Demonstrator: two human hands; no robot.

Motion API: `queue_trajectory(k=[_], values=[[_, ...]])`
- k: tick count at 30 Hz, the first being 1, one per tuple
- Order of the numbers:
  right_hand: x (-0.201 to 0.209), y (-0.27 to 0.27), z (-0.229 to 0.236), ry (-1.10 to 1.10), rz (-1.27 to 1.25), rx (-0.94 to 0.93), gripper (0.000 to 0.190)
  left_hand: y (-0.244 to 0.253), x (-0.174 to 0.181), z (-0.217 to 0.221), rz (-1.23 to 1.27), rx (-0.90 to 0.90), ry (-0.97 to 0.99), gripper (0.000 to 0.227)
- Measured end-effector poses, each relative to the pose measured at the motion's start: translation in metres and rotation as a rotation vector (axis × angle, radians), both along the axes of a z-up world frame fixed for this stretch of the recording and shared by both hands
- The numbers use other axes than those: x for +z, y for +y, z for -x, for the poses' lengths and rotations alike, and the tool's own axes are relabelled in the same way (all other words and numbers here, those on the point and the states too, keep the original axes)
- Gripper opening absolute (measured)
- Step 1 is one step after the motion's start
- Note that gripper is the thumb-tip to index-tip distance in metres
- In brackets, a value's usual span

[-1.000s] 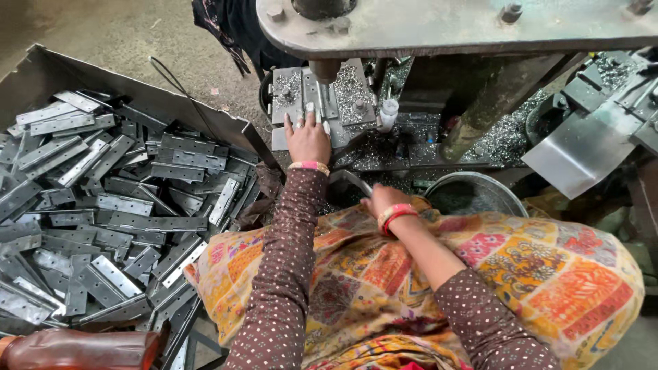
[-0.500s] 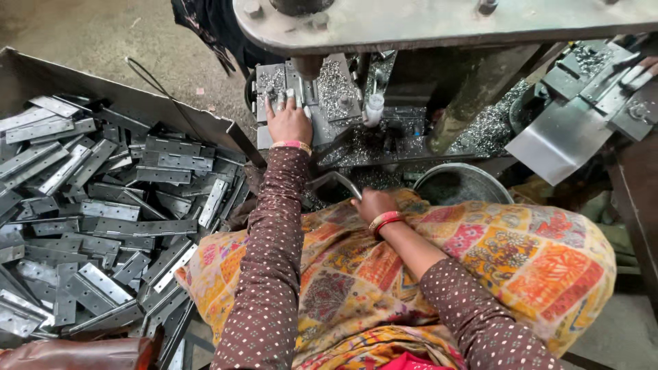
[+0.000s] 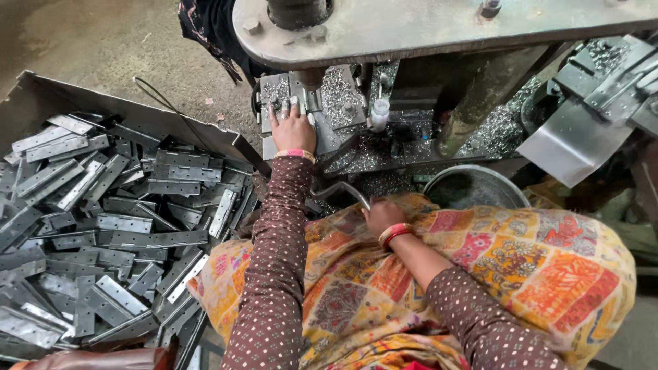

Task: The person sits on the floor and repeatedly places metal brackets under a drill press, activates the machine to drill holes, and then removes the processed pieces. The person handles the brackets one at a time, moving them from a nearby bin to the machine and then into a metal bowl.

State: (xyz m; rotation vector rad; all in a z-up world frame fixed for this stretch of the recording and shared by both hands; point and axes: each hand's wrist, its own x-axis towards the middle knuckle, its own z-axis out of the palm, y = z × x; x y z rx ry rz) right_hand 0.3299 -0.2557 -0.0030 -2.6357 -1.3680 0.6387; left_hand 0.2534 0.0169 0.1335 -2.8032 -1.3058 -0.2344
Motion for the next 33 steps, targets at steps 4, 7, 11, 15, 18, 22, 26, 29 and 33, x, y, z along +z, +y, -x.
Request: queue_trajectory(k=[4, 7, 11, 15, 18, 22, 26, 29, 33], values=[[-0.005, -0.009, 0.005, -0.089, -0.048, 0.030, 0.046, -0.011, -0.004, 0.002, -0.029, 0.001, -0.048, 0.033], [0.029, -0.005, 0.009, -0.019, -0.068, 0.007, 0.042, -0.012, -0.001, 0.004, 0.016, 0.013, -0.013, 0.033], [0.091, 0.005, 0.001, -0.002, -0.076, 0.035, 0.048, -0.016, 0.006, 0.008, -0.018, -0.008, -0.030, 0.032], [0.122, 0.007, 0.004, -0.147, -0.401, -0.005, 0.040, -0.062, 0.005, 0.033, 0.033, -0.040, -0.022, 0.031], [0.125, 0.012, 0.003, -0.197, -0.480, -0.056, 0.034, -0.112, -0.003, 0.053, -0.200, -0.042, -0.058, 0.024], [0.118, 0.013, 0.006, -0.143, -0.527, -0.071, 0.027, -0.127, -0.002, 0.072, -0.422, -0.053, -0.164, 0.027], [0.117, 0.013, 0.003, -0.128, -0.594, -0.072, 0.030, -0.114, 0.023, 0.081, -0.448, -0.268, -0.318, 0.014], [0.120, 0.015, 0.001, -0.148, -0.545, -0.085, 0.037, -0.108, 0.046, 0.079, 0.056, -0.085, -0.708, 0.016], [0.116, 0.013, 0.005, -0.076, -0.545, -0.093, 0.034, -0.085, 0.052, 0.060, -0.206, -0.032, -0.802, 0.016]])
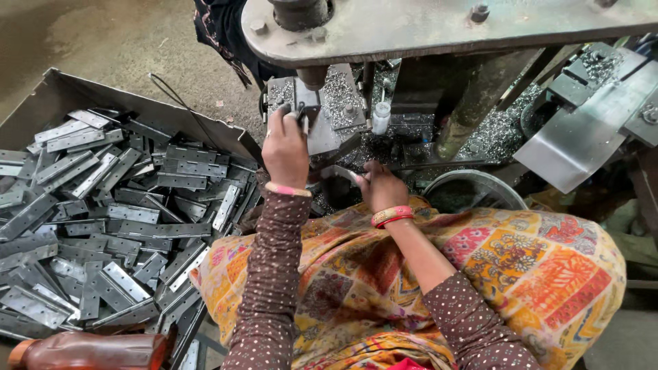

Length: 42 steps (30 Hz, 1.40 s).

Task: The person sits on the floor and repeatedly places metal brackets under a drill press, activates the machine to drill holes, and then removes the processed pieces. The person handles the brackets one at a time, moving them from a nearby bin to the machine and then into a metal bowl.

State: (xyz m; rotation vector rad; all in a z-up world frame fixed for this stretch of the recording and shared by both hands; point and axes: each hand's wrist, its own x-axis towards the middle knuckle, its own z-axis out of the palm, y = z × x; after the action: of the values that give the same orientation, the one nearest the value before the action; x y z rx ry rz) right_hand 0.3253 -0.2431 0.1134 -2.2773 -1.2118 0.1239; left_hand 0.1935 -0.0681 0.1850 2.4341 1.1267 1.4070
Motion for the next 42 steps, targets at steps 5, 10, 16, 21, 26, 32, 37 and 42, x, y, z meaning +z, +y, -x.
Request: queue_trajectory(k=[5, 10, 16, 21, 26, 32, 37, 42], values=[[0.002, 0.000, 0.000, -0.030, 0.005, 0.007, 0.035, 0.016, -0.037, -0.035, -0.253, 0.164, 0.696, 0.013], [0.001, 0.000, -0.002, 0.001, 0.014, 0.015, 0.033, 0.028, -0.065, -0.014, 0.161, 0.094, 0.609, 0.040], [0.006, 0.003, -0.006, 0.032, 0.273, 0.077, 0.043, 0.029, -0.065, 0.023, -0.058, 0.358, 0.593, 0.062], [0.010, 0.005, -0.005, 0.088, 0.396, 0.117, 0.044, 0.025, -0.072, 0.023, 0.131, 0.189, 0.599, 0.058], [0.012, 0.003, -0.010, 0.124, 0.488, 0.141, 0.042, 0.056, -0.061, 0.020, -0.134, 0.432, 0.518, 0.042], [0.016, 0.015, -0.025, 0.302, 0.638, 0.262, 0.046, 0.008, -0.052, 0.016, 0.177, 0.149, 0.560, 0.031], [0.021, 0.017, -0.026, 0.258, 0.725, 0.251, 0.050, -0.029, -0.058, -0.007, -0.055, 0.152, 0.503, 0.027], [0.033, 0.017, -0.017, 0.161, 0.779, 0.209, 0.054, -0.016, -0.055, -0.016, 0.055, 0.061, 0.523, 0.026]])
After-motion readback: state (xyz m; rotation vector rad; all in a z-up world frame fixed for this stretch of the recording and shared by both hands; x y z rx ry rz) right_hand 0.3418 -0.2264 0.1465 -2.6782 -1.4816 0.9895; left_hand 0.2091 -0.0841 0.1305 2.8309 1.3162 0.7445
